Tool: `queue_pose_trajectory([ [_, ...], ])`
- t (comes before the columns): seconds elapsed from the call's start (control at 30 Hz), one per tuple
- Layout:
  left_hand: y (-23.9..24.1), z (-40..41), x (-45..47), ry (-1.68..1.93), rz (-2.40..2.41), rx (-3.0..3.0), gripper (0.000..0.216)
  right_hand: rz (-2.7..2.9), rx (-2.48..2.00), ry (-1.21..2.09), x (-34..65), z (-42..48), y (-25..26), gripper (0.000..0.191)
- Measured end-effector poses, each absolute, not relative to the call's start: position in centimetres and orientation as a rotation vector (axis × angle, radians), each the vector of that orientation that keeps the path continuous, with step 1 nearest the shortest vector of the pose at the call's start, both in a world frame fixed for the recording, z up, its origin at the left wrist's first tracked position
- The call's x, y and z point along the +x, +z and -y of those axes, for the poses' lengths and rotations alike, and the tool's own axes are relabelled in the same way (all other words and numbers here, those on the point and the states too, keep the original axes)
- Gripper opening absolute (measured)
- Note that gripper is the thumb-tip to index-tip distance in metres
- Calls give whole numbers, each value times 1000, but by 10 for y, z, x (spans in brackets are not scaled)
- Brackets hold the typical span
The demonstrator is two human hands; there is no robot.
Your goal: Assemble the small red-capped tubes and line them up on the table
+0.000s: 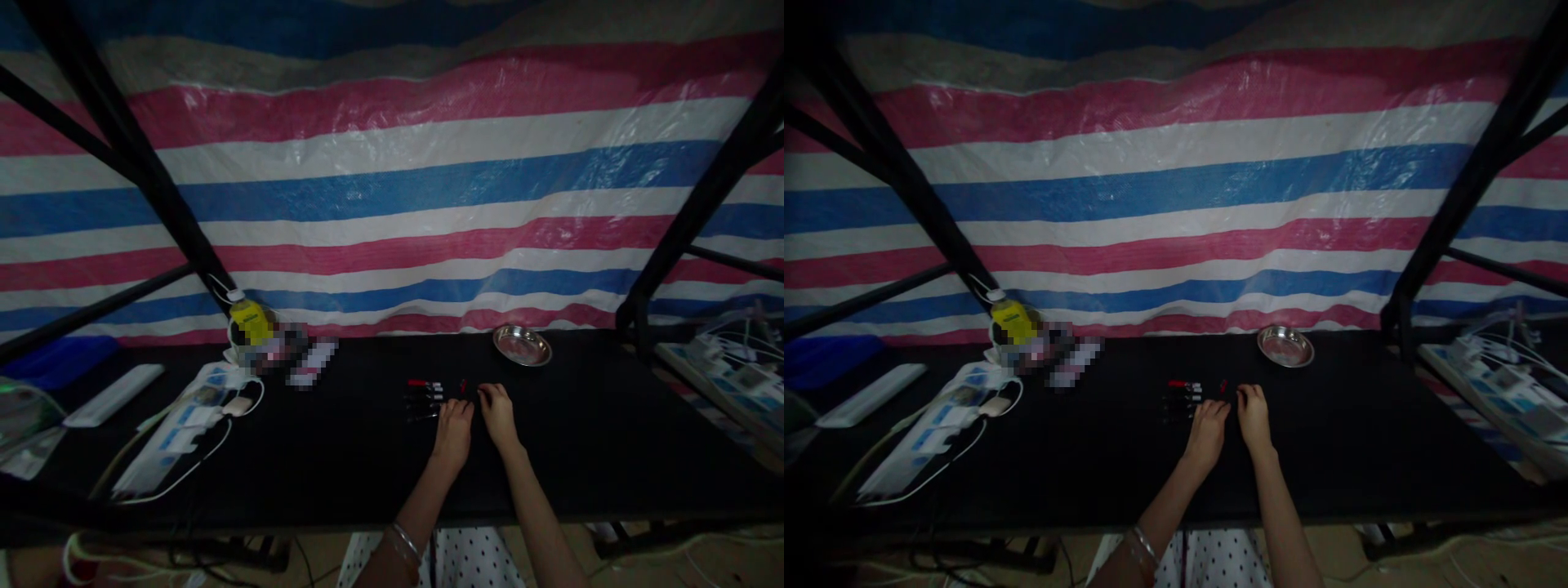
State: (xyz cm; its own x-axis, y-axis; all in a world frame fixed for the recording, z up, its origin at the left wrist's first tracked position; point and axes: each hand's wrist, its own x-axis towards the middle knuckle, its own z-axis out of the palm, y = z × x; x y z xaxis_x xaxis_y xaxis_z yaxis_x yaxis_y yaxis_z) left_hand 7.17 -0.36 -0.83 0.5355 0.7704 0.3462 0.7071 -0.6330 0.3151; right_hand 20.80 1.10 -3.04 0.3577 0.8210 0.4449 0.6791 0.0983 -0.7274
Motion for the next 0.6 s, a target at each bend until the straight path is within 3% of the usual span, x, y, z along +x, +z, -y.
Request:
queue_pose_trajectory([
  [0.3,-3,5,72,749,-1241,2625,39,927,-1519,355,181,-4,-15,34],
  [0.6,-4,3,69,1126,-1184,2437,30,735,-1299,438,153,5,-12,37],
])
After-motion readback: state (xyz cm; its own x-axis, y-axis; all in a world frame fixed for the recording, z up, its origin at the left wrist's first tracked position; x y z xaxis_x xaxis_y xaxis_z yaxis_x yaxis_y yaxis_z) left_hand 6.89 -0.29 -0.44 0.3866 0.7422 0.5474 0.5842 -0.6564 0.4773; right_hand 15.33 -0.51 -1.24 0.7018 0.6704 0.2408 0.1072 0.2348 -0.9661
